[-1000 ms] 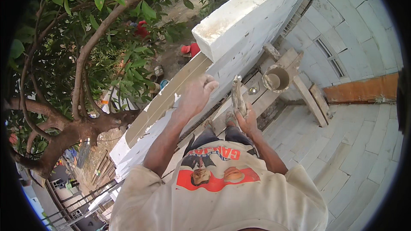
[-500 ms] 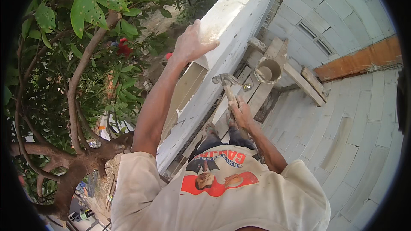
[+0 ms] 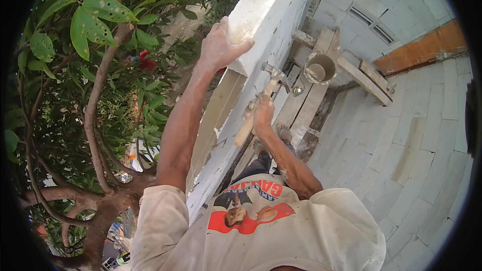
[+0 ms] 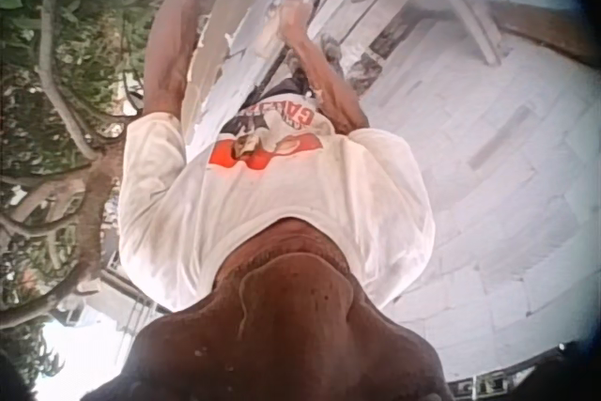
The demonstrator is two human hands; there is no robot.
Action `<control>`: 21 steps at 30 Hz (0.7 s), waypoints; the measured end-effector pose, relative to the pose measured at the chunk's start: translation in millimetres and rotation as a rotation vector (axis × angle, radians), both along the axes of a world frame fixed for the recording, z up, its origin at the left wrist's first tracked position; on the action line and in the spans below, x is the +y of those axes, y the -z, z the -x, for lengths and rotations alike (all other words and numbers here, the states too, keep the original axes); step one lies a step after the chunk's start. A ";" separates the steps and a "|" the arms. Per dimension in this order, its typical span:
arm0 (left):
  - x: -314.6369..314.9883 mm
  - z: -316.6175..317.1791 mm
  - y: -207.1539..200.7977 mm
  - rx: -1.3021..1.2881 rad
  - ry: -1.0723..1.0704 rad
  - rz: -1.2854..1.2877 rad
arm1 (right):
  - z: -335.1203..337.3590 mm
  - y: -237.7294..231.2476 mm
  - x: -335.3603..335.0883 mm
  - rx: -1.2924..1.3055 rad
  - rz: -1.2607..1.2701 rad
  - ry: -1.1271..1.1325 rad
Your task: The person applies mortar to the top of a wall using a trowel and positions lightweight concrete blocks on top of the mortar. The person then uses a hammer to tap the blocks into place and applies more mortar to fill the gaps between the blocks.
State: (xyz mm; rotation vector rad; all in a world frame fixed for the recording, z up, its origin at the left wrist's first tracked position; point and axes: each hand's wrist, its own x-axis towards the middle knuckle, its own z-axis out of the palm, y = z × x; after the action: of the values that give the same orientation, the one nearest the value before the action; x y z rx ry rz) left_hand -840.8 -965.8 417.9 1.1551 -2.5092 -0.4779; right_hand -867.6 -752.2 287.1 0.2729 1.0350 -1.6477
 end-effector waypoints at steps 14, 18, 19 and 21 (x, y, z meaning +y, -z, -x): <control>7.8 5.4 -6.0 -0.018 -0.014 -0.014 | 7.5 7.5 -5.4 -0.027 0.009 0.025; 6.6 5.3 -6.2 -0.033 -0.033 -0.026 | 32.4 15.7 -2.4 0.043 0.005 -0.104; 7.9 5.2 -8.3 -0.060 -0.053 -0.050 | 37.2 14.6 0.9 0.051 0.005 -0.102; 10.1 9.9 -14.6 -0.074 -0.050 -0.059 | 52.6 14.3 3.6 0.064 0.018 -0.086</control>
State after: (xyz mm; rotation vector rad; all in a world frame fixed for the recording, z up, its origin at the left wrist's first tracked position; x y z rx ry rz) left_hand -850.7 -955.8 432.5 1.2769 -2.5370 -0.5085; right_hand -920.2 -748.6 272.7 0.1627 1.0647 -1.5961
